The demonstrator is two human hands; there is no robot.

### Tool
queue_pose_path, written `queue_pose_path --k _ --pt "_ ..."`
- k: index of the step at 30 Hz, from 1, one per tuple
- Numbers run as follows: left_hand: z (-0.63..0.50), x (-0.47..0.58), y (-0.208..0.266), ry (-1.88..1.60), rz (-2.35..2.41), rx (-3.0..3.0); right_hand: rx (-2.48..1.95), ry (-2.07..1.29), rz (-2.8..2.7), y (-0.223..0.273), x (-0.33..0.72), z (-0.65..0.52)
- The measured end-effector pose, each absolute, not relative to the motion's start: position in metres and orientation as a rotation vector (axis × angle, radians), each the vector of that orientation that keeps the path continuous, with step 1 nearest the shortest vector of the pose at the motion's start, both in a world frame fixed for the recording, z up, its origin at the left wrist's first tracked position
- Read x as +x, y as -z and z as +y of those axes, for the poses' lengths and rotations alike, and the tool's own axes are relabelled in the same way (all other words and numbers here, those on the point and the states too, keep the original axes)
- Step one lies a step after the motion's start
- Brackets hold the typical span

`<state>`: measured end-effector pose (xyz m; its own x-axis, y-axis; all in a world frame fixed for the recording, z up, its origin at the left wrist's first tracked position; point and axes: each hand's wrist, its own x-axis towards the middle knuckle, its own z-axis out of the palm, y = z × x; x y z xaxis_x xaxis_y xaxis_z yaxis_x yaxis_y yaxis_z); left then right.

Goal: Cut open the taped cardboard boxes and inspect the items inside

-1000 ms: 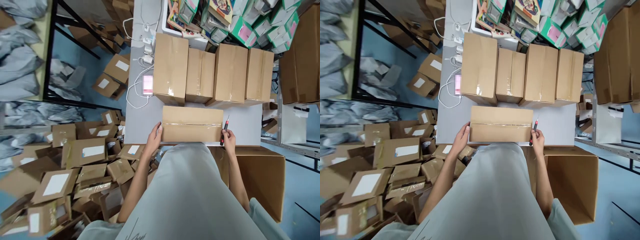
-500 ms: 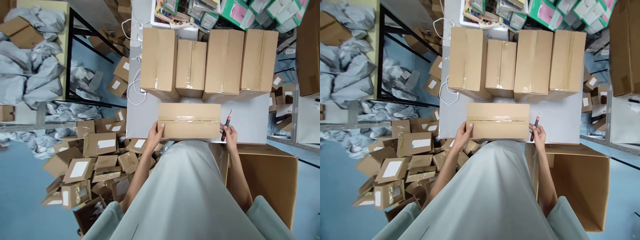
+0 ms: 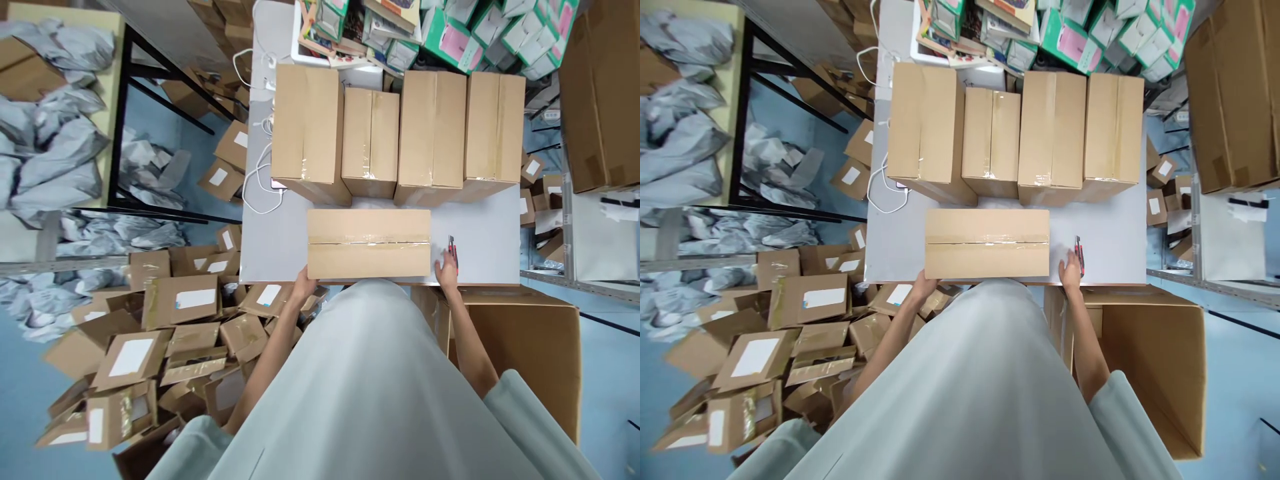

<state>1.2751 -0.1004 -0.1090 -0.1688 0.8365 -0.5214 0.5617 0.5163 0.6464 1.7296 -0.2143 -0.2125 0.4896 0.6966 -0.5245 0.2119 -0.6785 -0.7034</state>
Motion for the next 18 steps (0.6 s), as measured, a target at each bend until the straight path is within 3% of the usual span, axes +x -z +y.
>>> queue_pose_path --k 6,18 --pt "-0.104 1.291 0.114 -0.394 1.747 1.203 -1.794 -1.373 -0.918 0.186 1.689 -0.219" --pt "-0.118 1.299 0.053 -0.568 1.598 1.249 -1.930 -1.158 -0.791 0.110 1.679 -0.238"
